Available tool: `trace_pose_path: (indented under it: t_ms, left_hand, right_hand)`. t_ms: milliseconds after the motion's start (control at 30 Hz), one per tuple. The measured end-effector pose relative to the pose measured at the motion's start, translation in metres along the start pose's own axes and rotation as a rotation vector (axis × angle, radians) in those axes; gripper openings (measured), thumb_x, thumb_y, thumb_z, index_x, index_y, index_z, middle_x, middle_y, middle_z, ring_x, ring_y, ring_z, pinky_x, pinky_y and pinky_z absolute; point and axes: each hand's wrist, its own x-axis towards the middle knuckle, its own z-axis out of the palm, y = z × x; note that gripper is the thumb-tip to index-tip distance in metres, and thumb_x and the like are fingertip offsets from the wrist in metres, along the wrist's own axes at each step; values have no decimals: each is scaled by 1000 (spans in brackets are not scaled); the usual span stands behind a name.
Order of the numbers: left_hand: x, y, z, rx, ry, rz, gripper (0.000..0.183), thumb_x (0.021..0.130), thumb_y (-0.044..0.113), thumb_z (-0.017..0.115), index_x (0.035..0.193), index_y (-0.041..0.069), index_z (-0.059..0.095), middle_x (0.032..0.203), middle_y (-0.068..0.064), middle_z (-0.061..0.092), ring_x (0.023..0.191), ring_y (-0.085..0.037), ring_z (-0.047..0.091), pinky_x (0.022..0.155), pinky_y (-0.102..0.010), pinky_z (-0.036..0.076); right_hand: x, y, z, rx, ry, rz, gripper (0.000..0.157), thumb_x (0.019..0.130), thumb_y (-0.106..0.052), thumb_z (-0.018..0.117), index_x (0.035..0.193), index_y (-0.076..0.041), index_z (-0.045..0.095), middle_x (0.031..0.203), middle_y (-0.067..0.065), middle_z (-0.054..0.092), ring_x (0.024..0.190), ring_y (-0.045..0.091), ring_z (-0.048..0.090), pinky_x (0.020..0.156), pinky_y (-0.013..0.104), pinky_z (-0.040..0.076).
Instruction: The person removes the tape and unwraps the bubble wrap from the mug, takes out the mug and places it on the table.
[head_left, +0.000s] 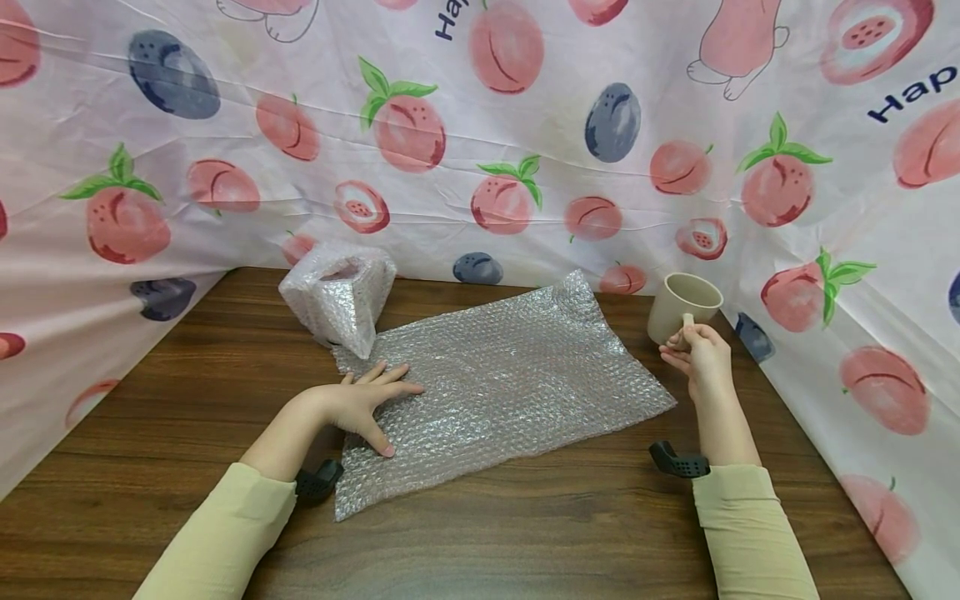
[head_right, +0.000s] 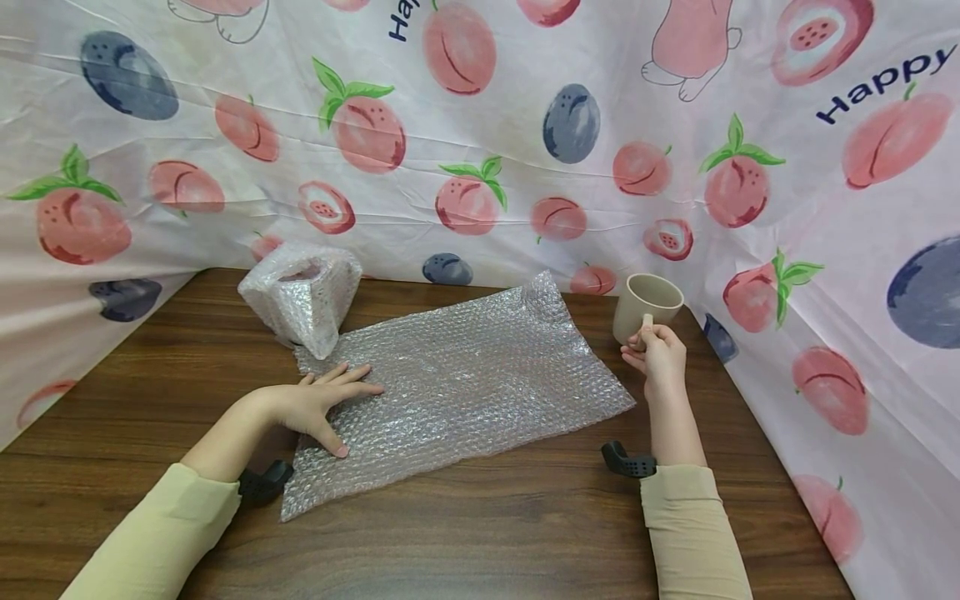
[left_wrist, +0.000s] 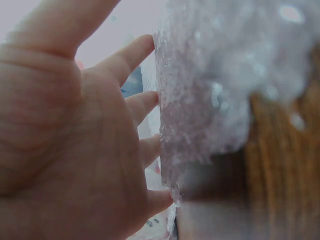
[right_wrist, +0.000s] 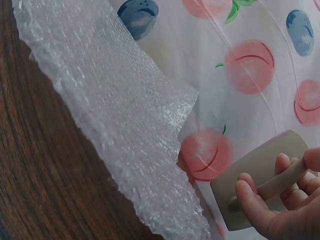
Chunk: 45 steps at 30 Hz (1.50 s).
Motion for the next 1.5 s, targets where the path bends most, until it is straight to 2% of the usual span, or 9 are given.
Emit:
trace_pose_path:
  t_ms: [267,1000,1500]
  left_hand:
    - [1,0,0,2,2,4,97,70,42,83,150,23,32,160,-12,1,141,-42,-9,100,-72,-5]
    - [1,-2,0,-6,-2,-1,97,70,42,83,151,23,32,160,-11,0,141,-41,-10,101,-71,-6]
    - [0,1,0,-9,-2,-3,97,70,42,83,150,23,33,160,-12,1,141,-41,-10,101,-71,-6]
  right_hand:
    - [1,3,-5,-27,8,13,19,102,-15,43,92,1,49,76,4,56,67,17,65,67,28,56]
    - [6,14,-8,-38,27,11,19,102,-13,43,91,0,48,77,4,56,66,16,63,67,27,55]
    - [8,20,-10,-60,29,17,19,103,-14,41,96,4,46,77,4,56,68,16,64,68,26,55]
